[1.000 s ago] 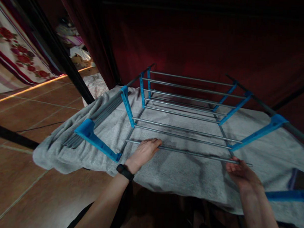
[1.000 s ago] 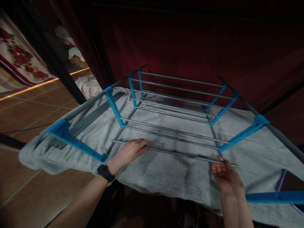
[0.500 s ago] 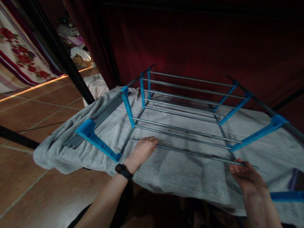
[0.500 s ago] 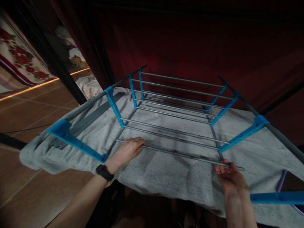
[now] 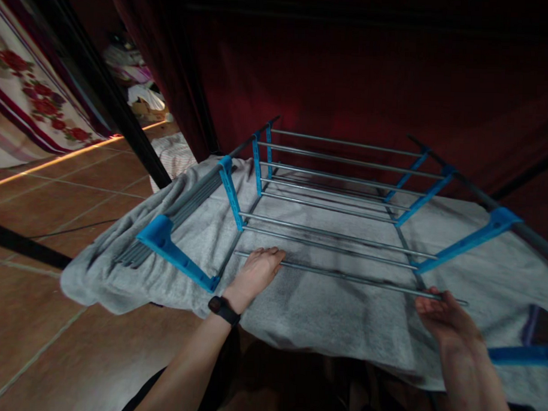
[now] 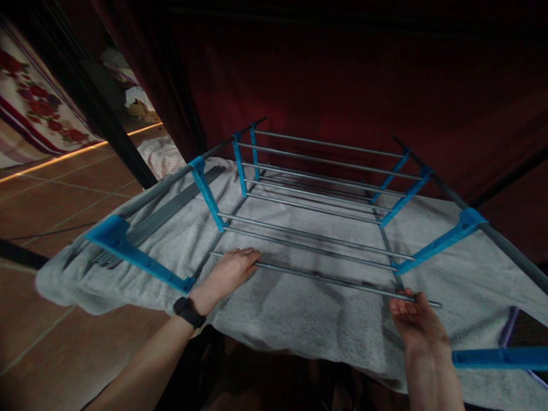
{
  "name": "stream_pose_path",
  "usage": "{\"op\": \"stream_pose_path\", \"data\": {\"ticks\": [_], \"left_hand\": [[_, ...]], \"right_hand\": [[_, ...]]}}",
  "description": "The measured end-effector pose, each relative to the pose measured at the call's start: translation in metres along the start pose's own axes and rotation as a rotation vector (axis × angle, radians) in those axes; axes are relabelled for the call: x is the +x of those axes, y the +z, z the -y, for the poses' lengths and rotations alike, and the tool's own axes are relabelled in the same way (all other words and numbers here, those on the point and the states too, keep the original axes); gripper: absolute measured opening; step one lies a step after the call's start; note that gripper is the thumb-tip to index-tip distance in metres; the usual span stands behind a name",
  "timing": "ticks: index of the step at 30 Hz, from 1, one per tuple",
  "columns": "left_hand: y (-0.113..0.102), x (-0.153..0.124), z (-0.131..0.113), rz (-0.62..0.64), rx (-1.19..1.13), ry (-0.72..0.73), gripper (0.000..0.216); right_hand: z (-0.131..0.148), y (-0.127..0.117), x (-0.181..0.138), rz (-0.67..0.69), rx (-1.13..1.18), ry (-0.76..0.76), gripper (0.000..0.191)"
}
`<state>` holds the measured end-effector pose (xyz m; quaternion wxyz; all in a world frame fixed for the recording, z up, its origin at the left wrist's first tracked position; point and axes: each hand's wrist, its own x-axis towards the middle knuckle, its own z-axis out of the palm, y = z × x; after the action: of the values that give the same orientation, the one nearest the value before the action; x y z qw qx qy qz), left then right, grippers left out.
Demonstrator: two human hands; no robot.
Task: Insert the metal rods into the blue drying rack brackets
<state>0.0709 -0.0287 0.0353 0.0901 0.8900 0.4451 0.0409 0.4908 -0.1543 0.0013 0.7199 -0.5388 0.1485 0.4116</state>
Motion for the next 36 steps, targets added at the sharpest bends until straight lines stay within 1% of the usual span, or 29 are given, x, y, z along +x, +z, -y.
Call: {"op": "stream_pose_path", "data": {"ticks": [3,8,14,18,22,25,30,36], "left_hand": [[-0.002,0.0,-0.005,0.004,-0.019,0.021,0.015],[-0.002,-0.001,-0.01,0.0,-0.036,0.057,0.014],[0.002,-0.001,-0.013,-0.028,-0.045,0.111,0.014],[0.003,0.0,-0.018,0.004,-0.041,0.149,0.013],[0.002,0.001,-0.022,0.022,-0.039,0.16,0.015],[0.004,0.001,-0.022,0.014,-0.027,0.165,0.018],[0.009,0.001,-0.017,-0.024,-0.019,0.162,0.022],[0.011,0.0,-0.013,-0.051,-0.036,0.168,0.022]], "right_hand": [[-0.003,0.006,-0.006,-0.032,-0.018,-0.037,0.03],[-0.008,0.012,-0.01,-0.084,-0.087,-0.033,0.033],[-0.014,0.009,-0.003,-0.005,-0.101,-0.047,0.038],[-0.018,0.009,0.002,0.028,-0.09,-0.009,0.036],[-0.023,0.015,-0.005,0.022,-0.071,-0.007,0.03],[-0.025,0.019,-0.013,0.017,-0.058,0.012,0.03],[-0.021,0.016,-0.017,0.005,-0.032,0.007,0.035],[-0.014,0.01,-0.016,0.005,0.003,-0.036,0.048]]}}
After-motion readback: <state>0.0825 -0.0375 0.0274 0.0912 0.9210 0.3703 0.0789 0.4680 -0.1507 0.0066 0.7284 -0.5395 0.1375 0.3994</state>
